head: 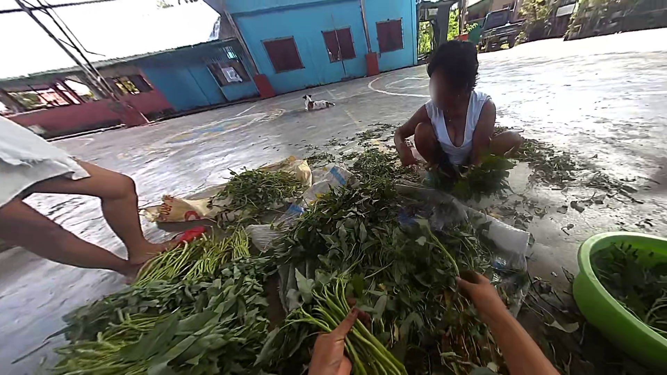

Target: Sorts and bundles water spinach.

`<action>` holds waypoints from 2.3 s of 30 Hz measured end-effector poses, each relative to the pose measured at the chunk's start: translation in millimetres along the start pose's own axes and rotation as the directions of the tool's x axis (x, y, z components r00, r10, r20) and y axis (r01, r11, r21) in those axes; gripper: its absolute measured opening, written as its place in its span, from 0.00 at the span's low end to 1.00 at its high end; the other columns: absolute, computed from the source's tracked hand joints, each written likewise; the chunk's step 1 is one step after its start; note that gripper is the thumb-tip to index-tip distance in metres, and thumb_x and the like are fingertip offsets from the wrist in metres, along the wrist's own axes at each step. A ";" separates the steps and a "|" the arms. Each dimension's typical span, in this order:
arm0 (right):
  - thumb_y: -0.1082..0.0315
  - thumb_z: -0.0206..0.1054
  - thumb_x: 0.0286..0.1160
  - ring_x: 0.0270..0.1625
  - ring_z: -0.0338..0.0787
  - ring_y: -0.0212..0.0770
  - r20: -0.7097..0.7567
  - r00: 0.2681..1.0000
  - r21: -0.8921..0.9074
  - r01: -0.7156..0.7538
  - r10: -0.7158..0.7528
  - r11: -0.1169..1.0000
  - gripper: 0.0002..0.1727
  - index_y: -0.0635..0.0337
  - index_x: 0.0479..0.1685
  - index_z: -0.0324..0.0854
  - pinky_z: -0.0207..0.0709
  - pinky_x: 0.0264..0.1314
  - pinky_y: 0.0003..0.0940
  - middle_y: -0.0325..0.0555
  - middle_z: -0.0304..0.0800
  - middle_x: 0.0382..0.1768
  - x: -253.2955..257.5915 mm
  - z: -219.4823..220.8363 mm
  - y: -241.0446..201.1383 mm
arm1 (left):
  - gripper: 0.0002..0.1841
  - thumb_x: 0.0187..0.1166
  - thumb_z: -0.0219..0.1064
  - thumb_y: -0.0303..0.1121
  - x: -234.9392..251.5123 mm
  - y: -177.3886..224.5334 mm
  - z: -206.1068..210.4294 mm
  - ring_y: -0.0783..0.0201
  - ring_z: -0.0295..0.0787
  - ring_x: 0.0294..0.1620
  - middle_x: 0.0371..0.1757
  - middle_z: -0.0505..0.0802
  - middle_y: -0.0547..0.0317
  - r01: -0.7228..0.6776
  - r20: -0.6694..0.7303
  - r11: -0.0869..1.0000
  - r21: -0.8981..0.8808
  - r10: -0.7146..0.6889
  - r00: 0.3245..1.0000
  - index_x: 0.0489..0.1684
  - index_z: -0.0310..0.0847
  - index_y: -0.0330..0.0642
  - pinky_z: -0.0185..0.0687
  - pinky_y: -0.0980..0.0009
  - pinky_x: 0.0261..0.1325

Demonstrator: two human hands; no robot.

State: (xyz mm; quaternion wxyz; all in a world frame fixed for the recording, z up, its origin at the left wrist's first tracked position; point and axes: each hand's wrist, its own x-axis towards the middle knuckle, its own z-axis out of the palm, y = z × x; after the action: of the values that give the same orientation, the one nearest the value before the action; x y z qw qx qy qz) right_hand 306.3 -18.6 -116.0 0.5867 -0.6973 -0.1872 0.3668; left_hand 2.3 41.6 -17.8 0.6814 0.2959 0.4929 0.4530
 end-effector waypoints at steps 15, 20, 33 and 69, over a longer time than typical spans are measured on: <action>0.81 0.67 0.73 0.46 0.93 0.36 0.403 0.883 0.216 0.164 -0.241 0.962 0.26 0.69 0.74 0.73 0.89 0.53 0.36 0.45 0.93 0.48 -200.9 30.1 -1.4 | 0.13 0.76 0.69 0.17 -23.7 5.7 -4.3 0.56 0.95 0.41 0.43 0.95 0.45 -0.225 0.191 0.974 0.004 0.220 0.957 0.57 0.79 0.26 0.93 0.64 0.50; 0.78 0.63 0.79 0.52 0.92 0.33 0.652 0.738 0.090 0.151 -0.173 0.984 0.22 0.68 0.73 0.76 0.87 0.60 0.36 0.45 0.93 0.55 -204.9 32.5 4.4 | 0.19 0.74 0.76 0.23 -15.3 -2.2 -13.2 0.57 0.92 0.51 0.52 0.93 0.45 -0.154 0.039 0.984 0.089 0.151 0.988 0.62 0.79 0.29 0.89 0.62 0.57; 0.39 0.57 0.86 0.66 0.87 0.45 0.500 0.852 -0.078 -0.133 0.154 0.988 0.36 0.61 0.76 0.75 0.80 0.68 0.47 0.54 0.87 0.65 -178.3 79.0 -39.0 | 0.25 0.68 0.79 0.22 -41.3 -7.4 -0.1 0.58 0.93 0.50 0.51 0.93 0.47 0.005 0.321 0.957 0.289 -0.102 0.941 0.65 0.77 0.32 0.91 0.63 0.56; 0.60 0.49 0.94 0.46 0.87 0.53 0.628 0.767 -0.410 0.471 -0.133 0.781 0.23 0.72 0.51 0.82 0.78 0.58 0.51 0.61 0.87 0.40 -183.6 31.4 26.5 | 0.10 0.87 0.61 0.28 -14.9 7.9 -14.6 0.53 0.93 0.36 0.37 0.91 0.44 -0.108 -0.021 0.991 -0.083 0.107 0.994 0.57 0.76 0.30 0.93 0.55 0.44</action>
State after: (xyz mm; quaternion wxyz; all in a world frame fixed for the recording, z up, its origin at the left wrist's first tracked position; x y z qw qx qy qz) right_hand 157.6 -130.5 -89.0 0.3330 -0.6512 -0.5640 0.3833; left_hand -15.6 30.8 -10.0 0.6638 0.2896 0.4623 0.5116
